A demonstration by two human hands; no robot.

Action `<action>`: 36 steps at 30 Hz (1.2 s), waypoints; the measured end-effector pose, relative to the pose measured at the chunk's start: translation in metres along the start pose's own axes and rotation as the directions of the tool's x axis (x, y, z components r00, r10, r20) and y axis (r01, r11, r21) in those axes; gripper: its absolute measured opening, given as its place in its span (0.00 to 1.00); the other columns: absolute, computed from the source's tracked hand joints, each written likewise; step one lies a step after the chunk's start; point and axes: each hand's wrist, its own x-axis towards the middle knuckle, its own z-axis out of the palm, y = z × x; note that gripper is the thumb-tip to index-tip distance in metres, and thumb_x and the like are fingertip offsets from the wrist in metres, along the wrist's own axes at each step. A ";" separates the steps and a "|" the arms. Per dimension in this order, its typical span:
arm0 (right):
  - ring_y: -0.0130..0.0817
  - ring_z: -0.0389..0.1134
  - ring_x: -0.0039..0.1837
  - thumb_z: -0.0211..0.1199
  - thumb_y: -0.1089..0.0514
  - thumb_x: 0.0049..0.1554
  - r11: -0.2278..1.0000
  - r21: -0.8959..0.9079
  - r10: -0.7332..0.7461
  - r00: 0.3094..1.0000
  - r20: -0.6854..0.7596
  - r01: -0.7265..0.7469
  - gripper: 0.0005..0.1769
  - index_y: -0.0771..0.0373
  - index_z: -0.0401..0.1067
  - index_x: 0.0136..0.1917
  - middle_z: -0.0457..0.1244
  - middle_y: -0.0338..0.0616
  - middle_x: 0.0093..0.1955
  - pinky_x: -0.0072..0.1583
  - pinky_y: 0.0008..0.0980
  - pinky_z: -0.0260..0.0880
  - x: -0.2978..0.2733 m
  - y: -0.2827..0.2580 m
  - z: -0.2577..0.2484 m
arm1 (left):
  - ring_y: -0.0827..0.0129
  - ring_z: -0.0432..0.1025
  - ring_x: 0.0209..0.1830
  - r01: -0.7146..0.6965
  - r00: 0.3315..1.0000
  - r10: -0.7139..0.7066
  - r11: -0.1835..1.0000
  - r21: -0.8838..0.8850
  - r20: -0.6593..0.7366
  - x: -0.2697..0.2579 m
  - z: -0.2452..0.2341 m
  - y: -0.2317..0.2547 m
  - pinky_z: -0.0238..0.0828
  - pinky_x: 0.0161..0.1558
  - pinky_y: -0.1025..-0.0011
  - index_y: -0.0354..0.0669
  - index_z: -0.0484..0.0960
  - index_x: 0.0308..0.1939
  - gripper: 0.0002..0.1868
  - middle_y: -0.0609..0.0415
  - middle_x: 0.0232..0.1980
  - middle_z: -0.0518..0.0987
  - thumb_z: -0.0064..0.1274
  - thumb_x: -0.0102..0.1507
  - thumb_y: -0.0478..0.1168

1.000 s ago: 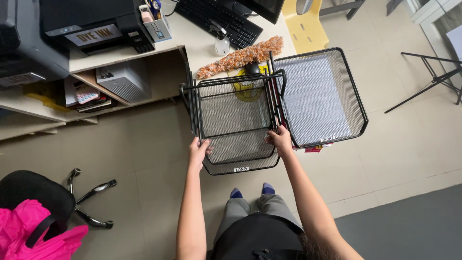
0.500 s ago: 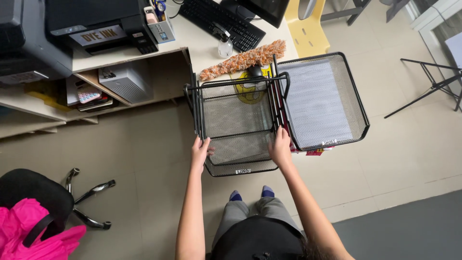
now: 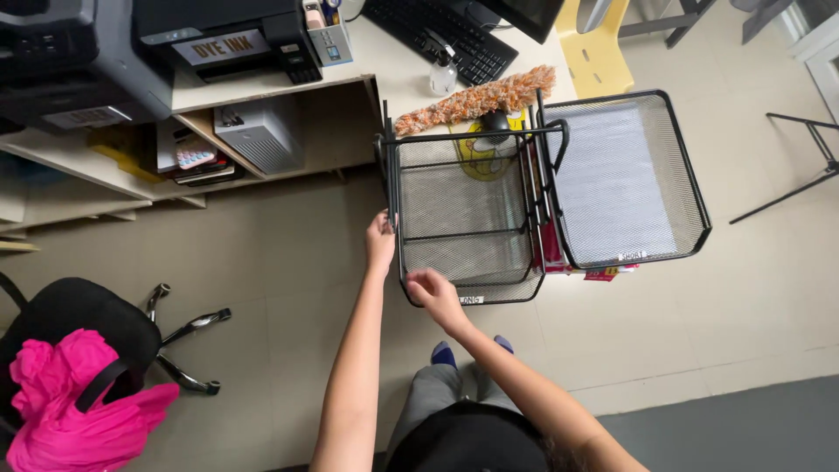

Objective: The person retrieves a black wire paper tray from under a desk, removes the white paper sheets, and places them on a stack of paper reams. They then reassemble the tray by inserting the mesh dividers back into the frame.

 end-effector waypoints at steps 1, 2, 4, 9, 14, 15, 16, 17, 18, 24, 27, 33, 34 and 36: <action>0.40 0.69 0.57 0.56 0.57 0.66 1.000 -0.002 -0.002 1.000 0.006 0.002 0.15 0.70 0.71 0.60 0.67 0.53 0.56 0.59 0.39 0.71 0.006 -0.017 0.013 | 0.75 0.73 0.45 -0.004 1.000 0.004 1.000 0.000 -0.005 0.007 -0.003 -0.003 0.70 0.49 0.74 0.39 0.80 0.59 0.14 0.55 0.44 0.81 0.52 0.70 0.39; 0.45 0.66 0.64 0.61 0.58 0.61 0.886 -0.410 -0.267 0.961 -0.070 0.216 0.20 0.69 0.70 0.63 0.65 0.56 0.60 0.66 0.41 0.69 0.007 -0.034 0.024 | 0.75 0.75 0.47 -0.025 1.000 0.025 0.999 0.029 -0.009 0.008 -0.004 -0.007 0.70 0.51 0.75 0.38 0.80 0.58 0.13 0.56 0.46 0.83 0.49 0.70 0.36; 0.50 0.63 0.71 0.66 0.58 0.55 0.573 -0.755 -0.521 0.853 -0.033 0.320 0.26 0.68 0.68 0.65 0.64 0.59 0.65 0.72 0.43 0.66 0.016 -0.053 0.042 | 0.76 0.77 0.49 -0.044 0.999 0.044 0.998 0.054 -0.007 0.011 -0.004 -0.012 0.71 0.52 0.76 0.37 0.81 0.56 0.13 0.57 0.48 0.85 0.47 0.69 0.33; 0.62 0.33 0.85 0.62 0.68 0.45 0.207 -0.971 -0.449 0.893 0.014 0.119 0.54 0.82 0.37 0.77 0.39 0.72 0.81 0.79 0.60 0.31 0.061 -0.013 0.052 | 0.68 0.80 0.44 -0.168 0.986 0.162 0.975 0.146 0.047 0.009 -0.006 0.003 0.76 0.47 0.70 0.37 0.82 0.53 0.12 0.51 0.44 0.86 0.48 0.67 0.30; 0.61 0.35 0.86 0.55 0.71 0.47 0.194 -0.973 -0.535 0.845 0.000 0.123 0.49 0.84 0.40 0.78 0.40 0.73 0.82 0.82 0.59 0.32 0.067 0.015 0.049 | 0.54 0.81 0.41 -0.169 0.978 0.203 0.890 0.423 -0.036 -0.003 0.002 0.038 0.75 0.42 0.62 0.43 0.83 0.54 0.14 0.44 0.42 0.85 0.46 0.68 0.34; 0.62 0.36 0.86 0.53 0.72 0.52 0.165 -0.974 -0.596 0.803 0.026 0.154 0.46 0.84 0.40 0.79 0.40 0.73 0.82 0.82 0.60 0.32 0.068 0.021 0.047 | 0.51 0.81 0.41 -0.168 0.977 0.207 0.882 0.440 -0.044 -0.003 0.003 0.041 0.75 0.41 0.61 0.44 0.84 0.53 0.13 0.44 0.42 0.85 0.46 0.68 0.36; 0.62 0.36 0.86 0.53 0.72 0.52 0.167 -0.974 -0.592 0.805 0.025 0.153 0.46 0.84 0.40 0.79 0.40 0.73 0.82 0.82 0.60 0.32 0.066 0.021 0.049 | 0.51 0.81 0.41 -0.163 0.978 0.204 0.882 0.441 -0.045 -0.005 0.002 0.042 0.75 0.41 0.61 0.44 0.84 0.53 0.13 0.44 0.42 0.85 0.46 0.68 0.36; 0.62 0.36 0.86 0.52 0.72 0.51 0.175 -0.972 -0.583 0.812 0.028 0.159 0.45 0.84 0.40 0.78 0.40 0.73 0.82 0.81 0.61 0.32 0.062 0.022 0.051 | 0.51 0.81 0.39 -0.118 0.988 0.149 0.892 0.436 -0.038 -0.007 0.001 0.043 0.76 0.41 0.60 0.44 0.84 0.52 0.12 0.43 0.41 0.84 0.45 0.69 0.36; 0.62 0.36 0.86 0.50 0.73 0.51 0.178 -0.969 -0.578 0.815 0.037 0.170 0.44 0.83 0.41 0.78 0.41 0.72 0.82 0.81 0.61 0.32 0.064 0.019 0.051 | 0.51 0.82 0.37 -0.078 0.994 0.102 0.900 0.429 -0.034 -0.003 0.002 0.046 0.76 0.41 0.59 0.44 0.83 0.52 0.12 0.43 0.41 0.84 0.44 0.71 0.37; 0.63 0.35 0.86 0.47 0.75 0.54 0.225 -0.946 -0.626 0.779 0.045 0.235 0.42 0.84 0.39 0.80 0.40 0.74 0.83 0.80 0.66 0.30 0.060 0.032 0.053 | 0.50 0.81 0.38 -0.175 0.972 0.221 0.913 0.368 -0.084 0.000 0.008 0.045 0.75 0.39 0.59 0.42 0.84 0.50 0.11 0.41 0.39 0.84 0.49 0.70 0.40; 0.65 0.35 0.86 0.47 0.76 0.53 0.221 -0.942 -0.628 0.776 0.061 0.254 0.43 0.84 0.37 0.79 0.39 0.75 0.82 0.79 0.68 0.29 0.049 0.030 0.057 | 0.50 0.80 0.38 -0.140 0.975 0.196 0.906 0.399 -0.104 -0.004 0.008 0.037 0.74 0.39 0.60 0.43 0.84 0.50 0.11 0.41 0.39 0.83 0.48 0.70 0.42; 0.66 0.31 0.85 0.44 0.80 0.44 0.294 -0.920 -0.560 0.827 0.053 0.258 0.50 0.83 0.35 0.79 0.34 0.76 0.83 0.78 0.69 0.26 0.010 0.040 0.065 | 0.54 0.81 0.36 -0.198 0.961 0.257 0.899 0.391 -0.104 -0.004 0.007 0.027 0.74 0.38 0.60 0.42 0.85 0.49 0.10 0.42 0.37 0.83 0.49 0.70 0.38; 0.66 0.31 0.85 0.44 0.80 0.44 0.296 -0.920 -0.558 0.828 0.053 0.258 0.50 0.83 0.35 0.79 0.34 0.76 0.83 0.78 0.69 0.26 0.009 0.043 0.065 | 0.54 0.81 0.36 -0.195 0.961 0.255 0.899 0.392 -0.106 -0.008 0.007 0.032 0.74 0.38 0.60 0.42 0.85 0.49 0.10 0.42 0.37 0.83 0.49 0.70 0.38; 0.64 0.32 0.87 0.46 0.79 0.48 0.252 -0.934 -0.592 0.804 0.059 0.254 0.49 0.82 0.35 0.81 0.35 0.74 0.84 0.80 0.67 0.27 0.010 0.043 0.063 | 0.61 0.80 0.28 0.008 0.992 0.027 0.961 0.277 -0.121 -0.010 0.011 0.043 0.75 0.32 0.64 0.44 0.84 0.52 0.12 0.47 0.33 0.83 0.46 0.71 0.39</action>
